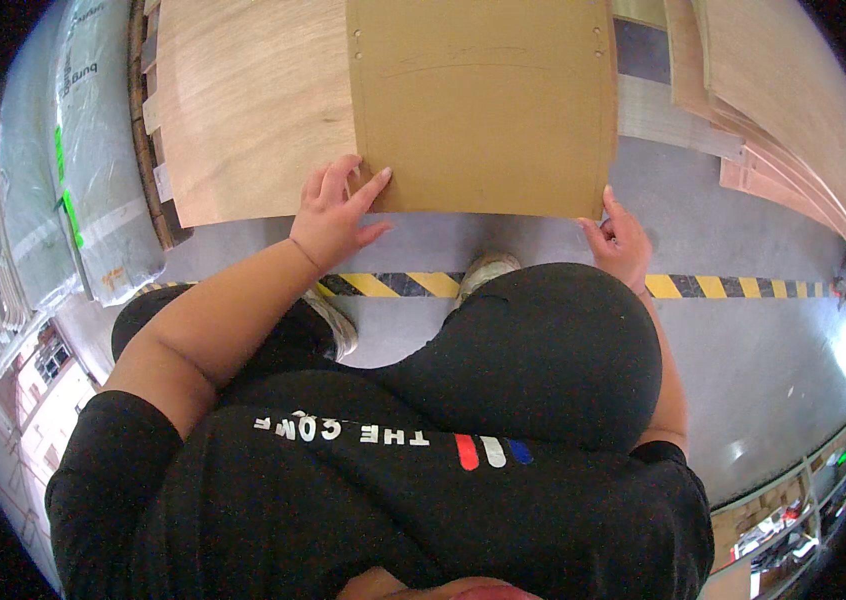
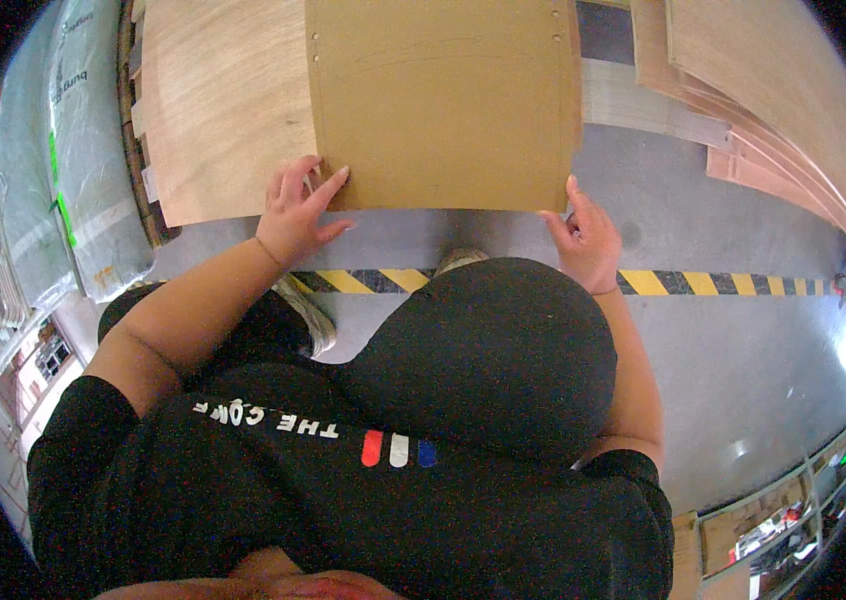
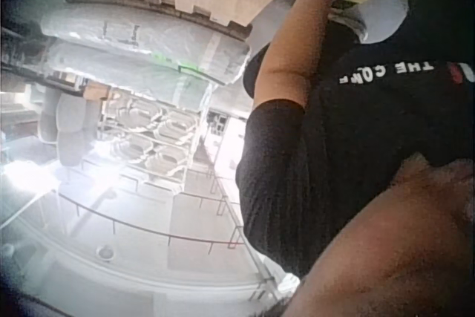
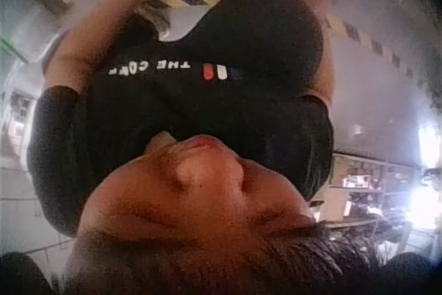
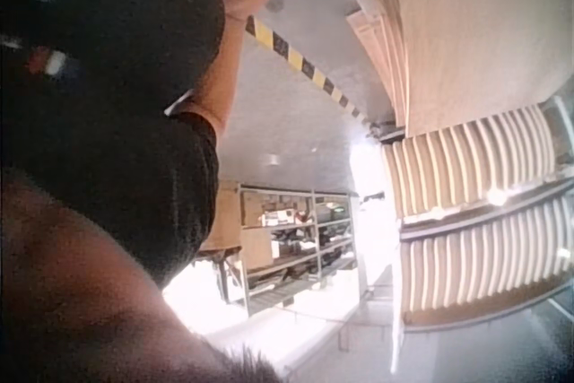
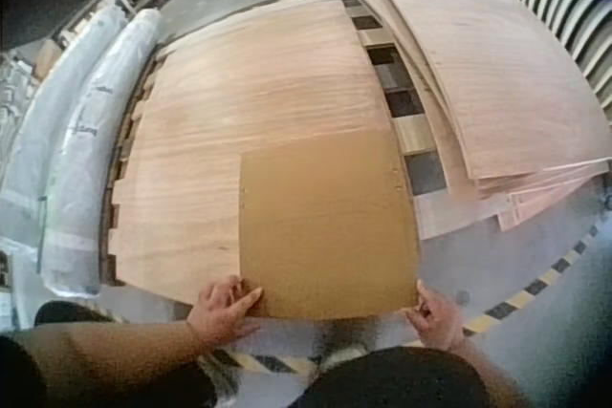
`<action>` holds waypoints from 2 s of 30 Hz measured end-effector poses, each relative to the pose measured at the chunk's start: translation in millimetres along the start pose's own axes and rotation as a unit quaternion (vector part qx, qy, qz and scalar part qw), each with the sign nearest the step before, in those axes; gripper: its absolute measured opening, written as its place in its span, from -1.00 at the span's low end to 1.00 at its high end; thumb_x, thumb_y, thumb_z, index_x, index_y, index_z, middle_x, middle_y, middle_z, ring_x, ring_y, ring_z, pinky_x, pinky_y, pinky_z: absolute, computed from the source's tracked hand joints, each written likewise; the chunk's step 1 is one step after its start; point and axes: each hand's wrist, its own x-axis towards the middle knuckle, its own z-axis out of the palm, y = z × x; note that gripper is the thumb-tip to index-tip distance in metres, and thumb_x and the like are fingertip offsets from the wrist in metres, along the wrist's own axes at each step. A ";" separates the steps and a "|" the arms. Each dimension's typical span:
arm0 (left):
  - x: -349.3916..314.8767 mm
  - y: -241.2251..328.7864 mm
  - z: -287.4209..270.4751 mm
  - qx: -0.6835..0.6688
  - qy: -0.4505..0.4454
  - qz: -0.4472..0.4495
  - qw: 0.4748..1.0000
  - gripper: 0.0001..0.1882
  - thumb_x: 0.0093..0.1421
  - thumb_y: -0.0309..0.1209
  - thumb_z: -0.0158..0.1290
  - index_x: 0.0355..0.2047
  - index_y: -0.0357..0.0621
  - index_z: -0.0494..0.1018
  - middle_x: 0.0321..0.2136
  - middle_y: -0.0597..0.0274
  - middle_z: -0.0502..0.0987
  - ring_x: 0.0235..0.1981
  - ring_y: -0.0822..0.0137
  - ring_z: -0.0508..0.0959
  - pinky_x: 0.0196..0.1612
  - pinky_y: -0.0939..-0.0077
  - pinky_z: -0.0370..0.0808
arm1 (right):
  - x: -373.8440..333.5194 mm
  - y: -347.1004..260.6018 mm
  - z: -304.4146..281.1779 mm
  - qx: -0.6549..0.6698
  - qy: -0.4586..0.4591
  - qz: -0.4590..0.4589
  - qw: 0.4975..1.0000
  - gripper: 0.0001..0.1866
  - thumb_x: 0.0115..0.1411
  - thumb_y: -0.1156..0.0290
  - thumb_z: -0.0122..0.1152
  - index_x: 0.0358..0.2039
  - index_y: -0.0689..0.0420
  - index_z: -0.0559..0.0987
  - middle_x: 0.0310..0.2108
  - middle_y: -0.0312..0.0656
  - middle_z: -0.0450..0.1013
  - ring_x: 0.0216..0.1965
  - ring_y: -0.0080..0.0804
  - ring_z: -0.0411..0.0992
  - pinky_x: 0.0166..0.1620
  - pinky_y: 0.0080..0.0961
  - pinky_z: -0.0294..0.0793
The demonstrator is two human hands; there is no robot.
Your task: Marking positions on a wooden board using a template and a pen.
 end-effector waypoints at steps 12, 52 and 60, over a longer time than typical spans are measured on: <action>5.4 -15.7 8.5 -0.022 0.003 0.043 0.999 -0.28 -0.06 -0.19 0.40 0.19 0.18 0.51 0.17 0.05 0.35 0.11 -0.02 0.40 0.21 0.11 0.39 | -1.7 6.7 2.8 0.006 -0.006 -0.011 1.000 -0.34 0.12 0.22 0.50 0.20 0.21 0.54 -0.43 -0.13 0.52 -0.49 -0.32 0.43 -0.40 -0.36 0.44; 25.9 -6.1 -24.1 0.055 -0.048 0.107 0.992 -0.25 -0.06 -0.21 0.40 0.20 0.14 0.48 0.16 0.08 0.39 0.07 0.01 0.46 0.11 0.09 0.44 | 3.4 0.6 -4.6 0.075 0.011 -0.023 0.997 -0.39 0.14 0.26 0.46 0.18 0.20 0.52 -0.06 0.03 0.60 -0.33 -0.11 0.60 -0.21 -0.28 0.62; 199.9 113.9 -17.9 0.089 0.003 0.263 0.961 -0.27 0.08 -0.08 0.31 0.30 0.32 0.38 0.29 0.25 0.34 0.16 0.06 0.44 0.17 -0.01 0.43 | 6.3 -5.6 -13.7 0.069 -0.034 0.019 0.997 -0.40 0.15 0.23 0.45 0.17 0.18 0.54 -0.04 0.01 0.59 -0.25 -0.08 0.61 -0.16 -0.25 0.63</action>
